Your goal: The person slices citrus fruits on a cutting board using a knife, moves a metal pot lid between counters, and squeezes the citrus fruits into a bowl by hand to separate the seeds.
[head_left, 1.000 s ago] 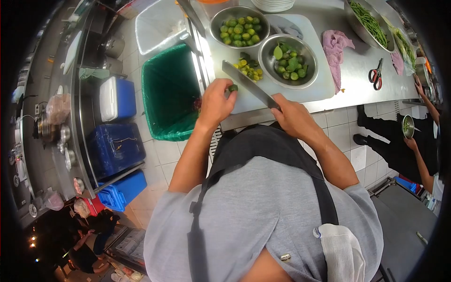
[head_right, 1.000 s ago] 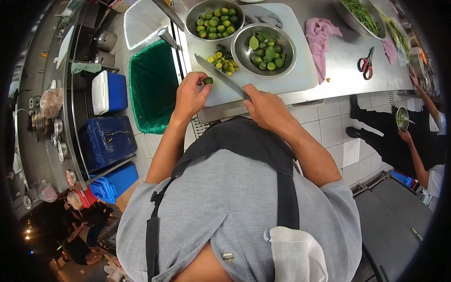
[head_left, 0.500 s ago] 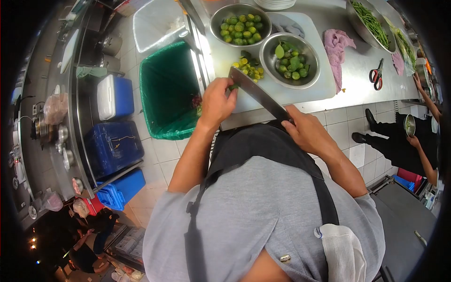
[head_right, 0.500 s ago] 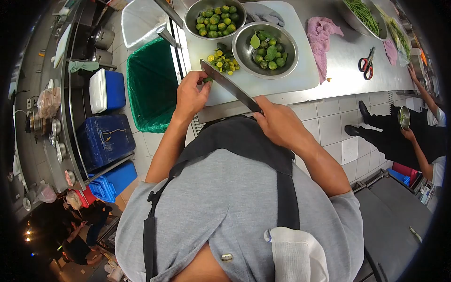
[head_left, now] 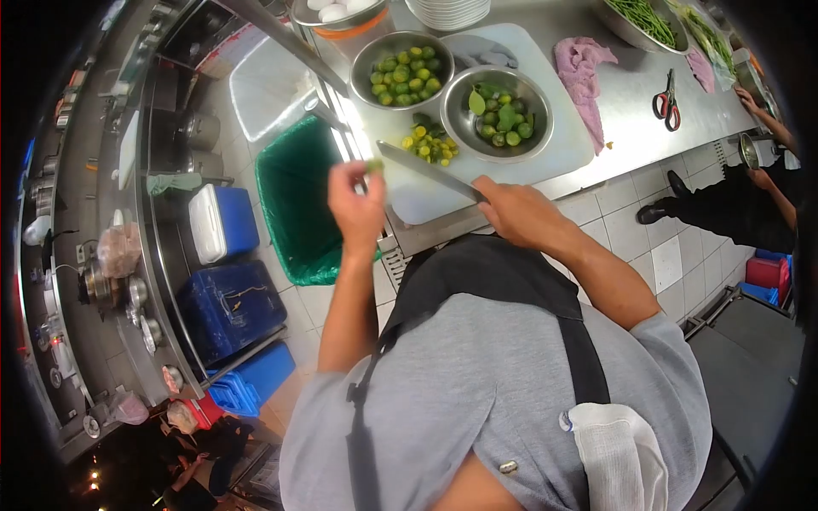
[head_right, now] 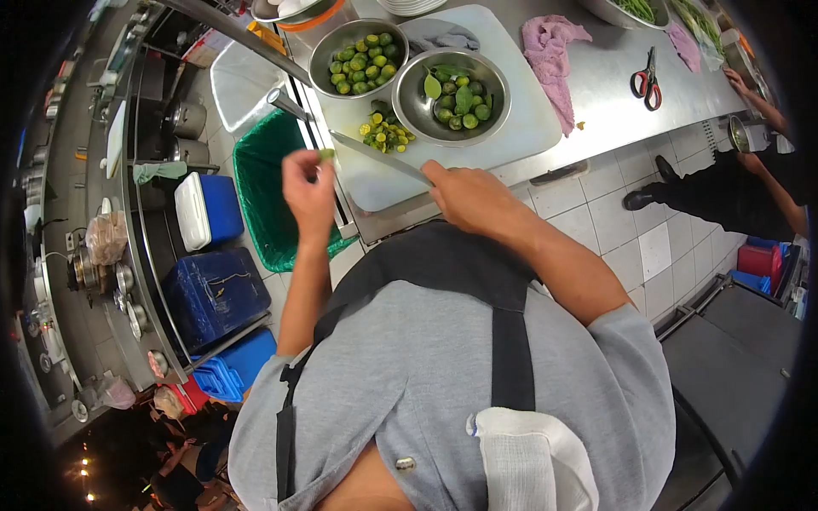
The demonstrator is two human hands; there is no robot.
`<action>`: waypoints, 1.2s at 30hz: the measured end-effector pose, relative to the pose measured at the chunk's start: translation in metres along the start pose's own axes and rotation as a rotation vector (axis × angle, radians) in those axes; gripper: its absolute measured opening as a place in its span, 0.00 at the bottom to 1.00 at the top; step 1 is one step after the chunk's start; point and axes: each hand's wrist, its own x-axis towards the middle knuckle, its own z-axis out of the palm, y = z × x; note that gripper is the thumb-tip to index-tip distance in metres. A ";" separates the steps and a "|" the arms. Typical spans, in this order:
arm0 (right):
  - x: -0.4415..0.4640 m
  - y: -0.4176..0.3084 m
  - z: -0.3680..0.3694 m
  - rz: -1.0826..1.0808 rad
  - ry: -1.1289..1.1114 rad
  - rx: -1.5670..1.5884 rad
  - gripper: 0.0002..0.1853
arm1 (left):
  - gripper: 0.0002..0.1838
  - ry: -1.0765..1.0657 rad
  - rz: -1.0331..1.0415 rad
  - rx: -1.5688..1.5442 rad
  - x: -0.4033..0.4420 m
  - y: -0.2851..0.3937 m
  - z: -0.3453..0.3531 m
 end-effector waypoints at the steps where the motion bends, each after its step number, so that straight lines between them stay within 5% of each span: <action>1: -0.003 0.001 0.001 0.016 -0.008 0.003 0.12 | 0.12 0.024 -0.009 -0.012 0.019 0.002 -0.003; 9: -0.008 0.000 0.011 -0.044 0.029 -0.010 0.12 | 0.12 -0.203 0.172 0.254 0.152 0.026 0.060; 12: -0.010 0.001 0.016 -0.018 0.056 -0.006 0.12 | 0.14 -0.336 0.432 0.254 0.138 0.042 0.096; 14: -0.012 0.000 0.019 -0.011 0.070 -0.019 0.12 | 0.13 -0.664 0.361 0.216 0.114 0.065 0.115; 17: -0.013 -0.002 0.019 -0.026 0.085 -0.056 0.14 | 0.13 -0.970 0.596 0.579 0.086 0.077 0.139; 20: -0.014 -0.003 0.017 -0.032 0.081 -0.069 0.15 | 0.13 -1.082 0.481 0.603 0.080 0.076 0.155; 29: -0.013 -0.007 0.009 0.012 0.019 -0.032 0.16 | 0.12 -0.771 0.336 0.101 0.077 0.103 0.093; 36: -0.008 -0.004 0.007 0.030 0.001 -0.005 0.14 | 0.15 -0.530 -0.039 -0.169 0.063 0.088 0.037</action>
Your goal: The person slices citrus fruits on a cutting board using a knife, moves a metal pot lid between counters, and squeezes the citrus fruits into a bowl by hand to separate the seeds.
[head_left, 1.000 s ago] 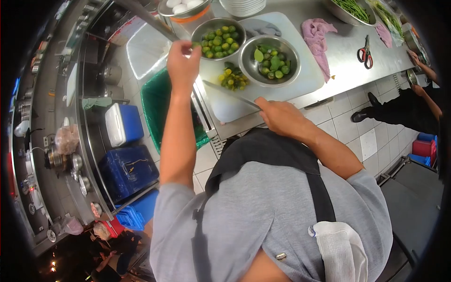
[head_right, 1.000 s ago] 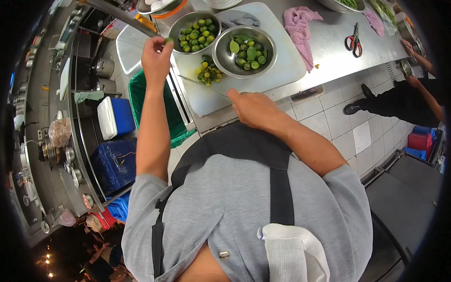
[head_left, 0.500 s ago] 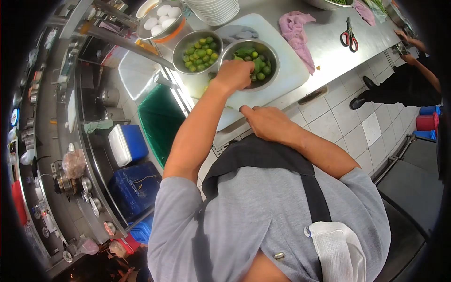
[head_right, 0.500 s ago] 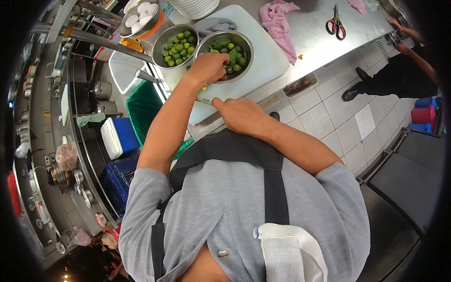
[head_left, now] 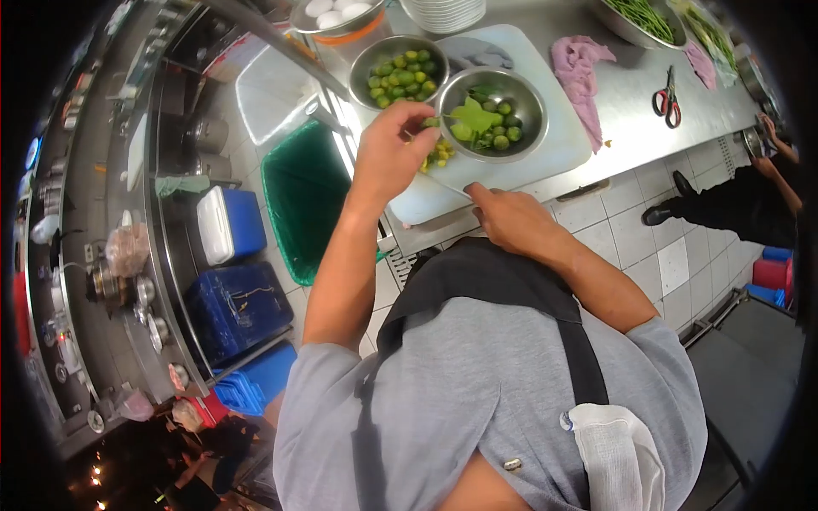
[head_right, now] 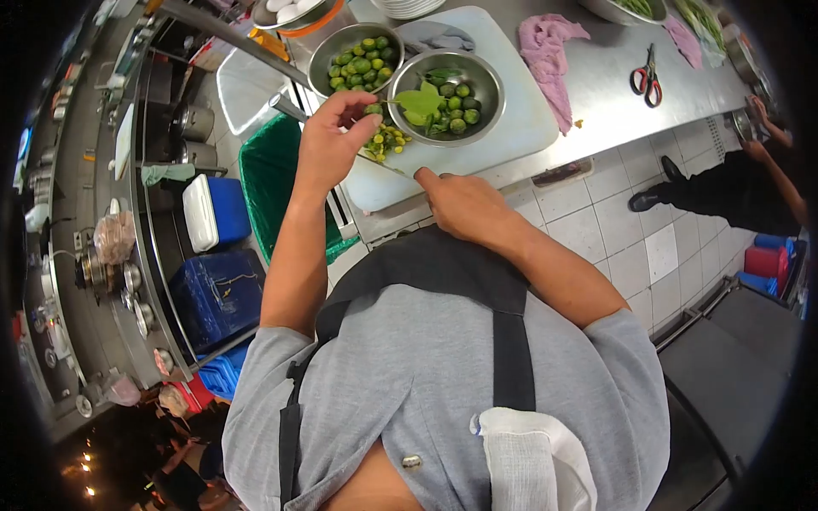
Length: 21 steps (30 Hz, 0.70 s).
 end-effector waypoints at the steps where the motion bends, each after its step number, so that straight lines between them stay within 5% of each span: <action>1: 0.001 0.000 -0.001 -0.003 -0.005 0.001 0.14 | 0.15 0.085 -0.012 -0.089 -0.009 0.001 -0.003; 4: 0.007 0.008 -0.003 -0.008 0.015 0.030 0.14 | 0.12 0.290 -0.065 -0.184 -0.035 -0.023 -0.018; 8: 0.003 0.016 -0.003 0.049 0.074 0.146 0.15 | 0.10 0.332 -0.161 0.060 -0.077 -0.059 -0.010; 12: -0.006 -0.002 -0.014 0.061 0.163 0.209 0.16 | 0.12 0.260 0.131 0.528 -0.088 -0.092 0.007; 21: -0.006 -0.018 -0.020 0.020 0.047 0.133 0.14 | 0.09 0.326 0.132 0.449 -0.094 -0.099 0.011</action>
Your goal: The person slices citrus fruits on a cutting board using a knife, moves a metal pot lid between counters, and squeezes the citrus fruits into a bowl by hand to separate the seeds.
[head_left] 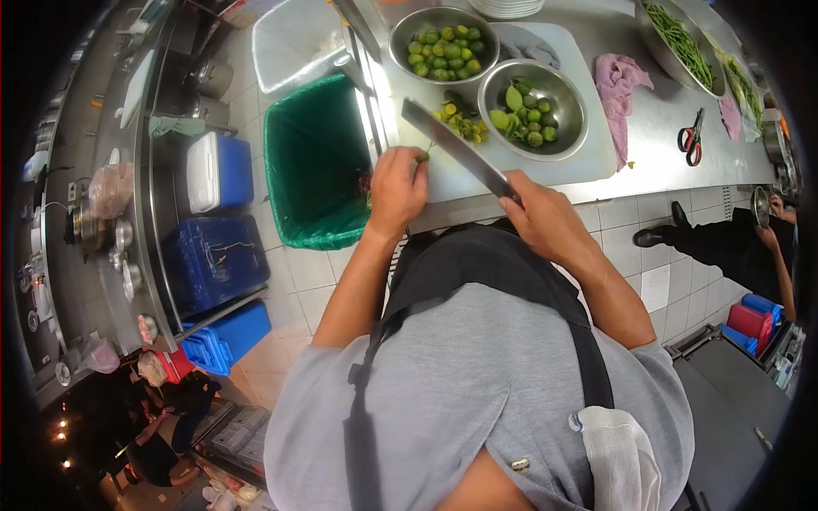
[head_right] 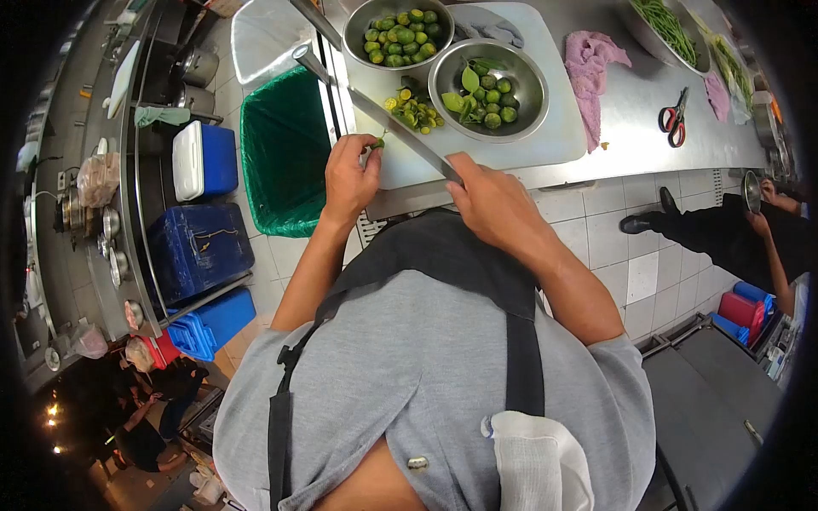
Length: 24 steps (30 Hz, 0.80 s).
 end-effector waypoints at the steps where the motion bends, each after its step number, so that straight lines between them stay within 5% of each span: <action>1: -0.001 0.003 0.002 -0.011 -0.015 -0.028 0.14 | 0.09 -0.003 -0.013 -0.011 0.001 -0.001 0.000; 18: 0.035 0.005 0.014 -0.023 -0.160 -0.107 0.12 | 0.09 -0.006 -0.021 -0.079 -0.003 -0.007 0.002; 24: 0.010 0.024 0.010 -0.036 -0.073 -0.092 0.12 | 0.06 0.183 -0.272 -0.332 0.013 -0.022 -0.014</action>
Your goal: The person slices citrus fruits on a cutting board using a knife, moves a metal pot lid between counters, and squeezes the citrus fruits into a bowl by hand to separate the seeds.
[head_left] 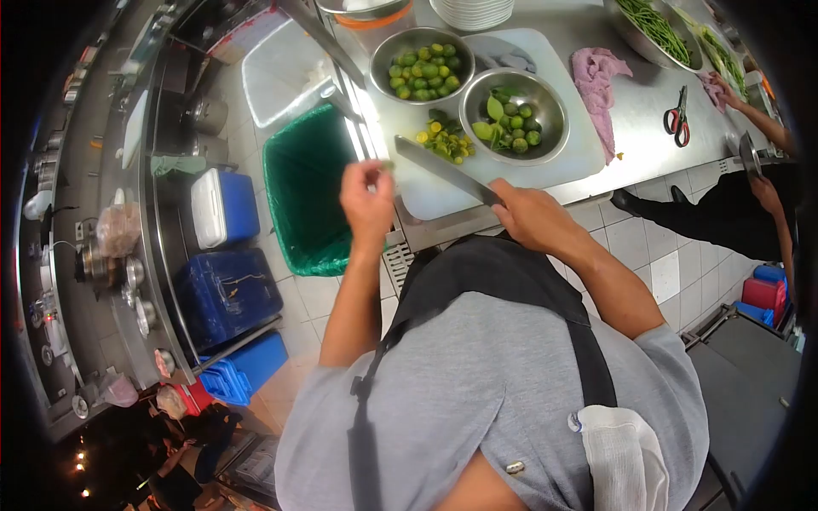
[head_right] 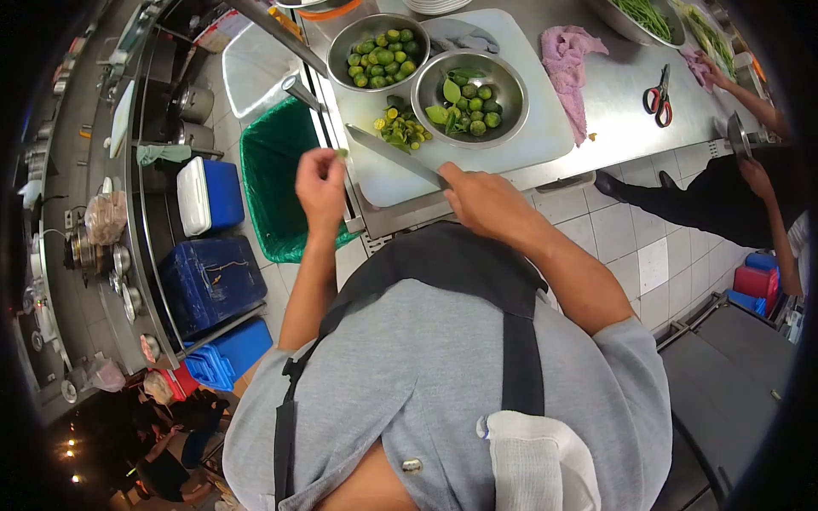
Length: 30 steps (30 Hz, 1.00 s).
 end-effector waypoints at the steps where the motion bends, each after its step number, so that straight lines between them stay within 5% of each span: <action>1: -0.002 0.002 0.000 0.012 0.004 0.013 0.12 | 0.07 0.054 -0.058 -0.061 0.018 0.006 -0.003; 11: -0.014 -0.004 0.010 -0.035 0.075 -0.029 0.11 | 0.07 -0.196 0.446 0.345 0.141 0.082 0.069; 16: -0.016 -0.003 0.017 -0.018 0.100 -0.056 0.11 | 0.12 -0.867 0.474 0.438 0.094 0.109 0.127; 20: -0.017 -0.007 0.014 0.002 0.081 -0.066 0.12 | 0.12 -0.984 0.672 0.604 0.069 0.098 0.163; 26: -0.018 -0.003 0.013 -0.033 0.095 -0.063 0.13 | 0.17 -0.952 0.439 0.309 0.074 0.107 0.159; 30: -0.017 -0.003 0.012 0.050 0.033 -0.021 0.14 | 0.20 -0.802 -0.060 -0.309 0.087 0.120 0.109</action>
